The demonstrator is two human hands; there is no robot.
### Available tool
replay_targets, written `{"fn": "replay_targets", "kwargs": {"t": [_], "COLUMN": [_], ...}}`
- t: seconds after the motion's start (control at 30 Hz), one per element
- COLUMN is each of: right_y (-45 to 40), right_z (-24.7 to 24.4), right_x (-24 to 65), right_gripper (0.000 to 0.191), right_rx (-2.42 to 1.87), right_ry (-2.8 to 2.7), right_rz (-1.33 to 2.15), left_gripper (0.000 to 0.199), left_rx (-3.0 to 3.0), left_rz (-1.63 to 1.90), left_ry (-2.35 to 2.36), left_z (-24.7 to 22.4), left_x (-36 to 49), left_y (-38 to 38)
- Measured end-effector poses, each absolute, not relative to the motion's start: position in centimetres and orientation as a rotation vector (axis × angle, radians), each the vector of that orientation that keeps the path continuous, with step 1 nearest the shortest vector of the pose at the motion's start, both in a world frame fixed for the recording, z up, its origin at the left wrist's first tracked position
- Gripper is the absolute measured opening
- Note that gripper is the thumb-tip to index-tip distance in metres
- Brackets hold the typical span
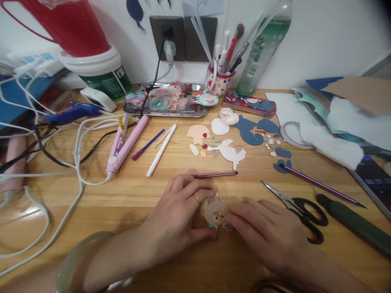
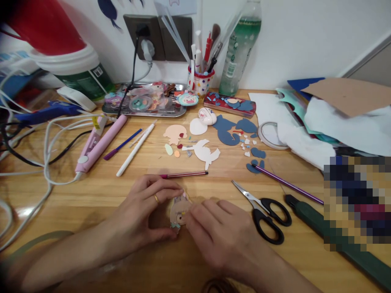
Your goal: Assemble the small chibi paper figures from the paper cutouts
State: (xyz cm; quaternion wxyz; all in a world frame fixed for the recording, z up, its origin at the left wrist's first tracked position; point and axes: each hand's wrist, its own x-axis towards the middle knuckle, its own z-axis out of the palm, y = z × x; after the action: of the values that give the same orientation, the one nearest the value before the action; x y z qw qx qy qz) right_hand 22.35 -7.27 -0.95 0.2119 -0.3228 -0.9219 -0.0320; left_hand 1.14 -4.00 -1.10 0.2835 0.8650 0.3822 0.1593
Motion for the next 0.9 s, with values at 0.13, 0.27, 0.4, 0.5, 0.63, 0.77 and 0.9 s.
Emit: {"fn": "replay_targets", "kwargs": {"t": [0.13, 0.27, 0.4, 0.5, 0.63, 0.77, 0.9], "right_y": [-7.19, -7.06, -6.92, -6.8, -6.86, -7.08, -6.98], "right_z": [-1.03, -1.0, -0.87, -1.01, -1.44, -1.71, -1.75], "right_x": [22.22, 22.2, 22.21, 22.23, 22.24, 22.29, 22.31], "right_gripper": [0.023, 0.022, 0.022, 0.019, 0.018, 0.015, 0.015], "right_rx": [-0.876, -0.891, -0.847, -0.896, -0.94, -0.902, -0.894], "right_ry": [-2.57, -2.558, -2.564, -2.551, -2.545, -2.548, -2.524], "right_rz": [-0.073, -0.108, -0.059, -0.1, -0.071, 0.017, 0.021], "left_gripper": [0.055, 0.052, 0.053, 0.054, 0.054, 0.055, 0.054], "left_rx": [2.302, 2.3, 2.303, 2.305, 2.306, 2.307, 2.308], "left_rz": [0.405, 0.386, 0.369, 0.369, 0.372, 0.376, 0.365], "left_ry": [1.023, 1.028, 1.029, 1.032, 1.032, 1.037, 1.034], "left_z": [-1.07, -0.93, -0.83, -0.85, -0.95, -1.02, -1.03], "left_x": [1.14, 1.16, 1.13, 1.14, 1.22, 1.19, 1.14], "left_y": [-3.95, -3.91, -3.98, -3.95, -3.82, -3.89, -4.01]}}
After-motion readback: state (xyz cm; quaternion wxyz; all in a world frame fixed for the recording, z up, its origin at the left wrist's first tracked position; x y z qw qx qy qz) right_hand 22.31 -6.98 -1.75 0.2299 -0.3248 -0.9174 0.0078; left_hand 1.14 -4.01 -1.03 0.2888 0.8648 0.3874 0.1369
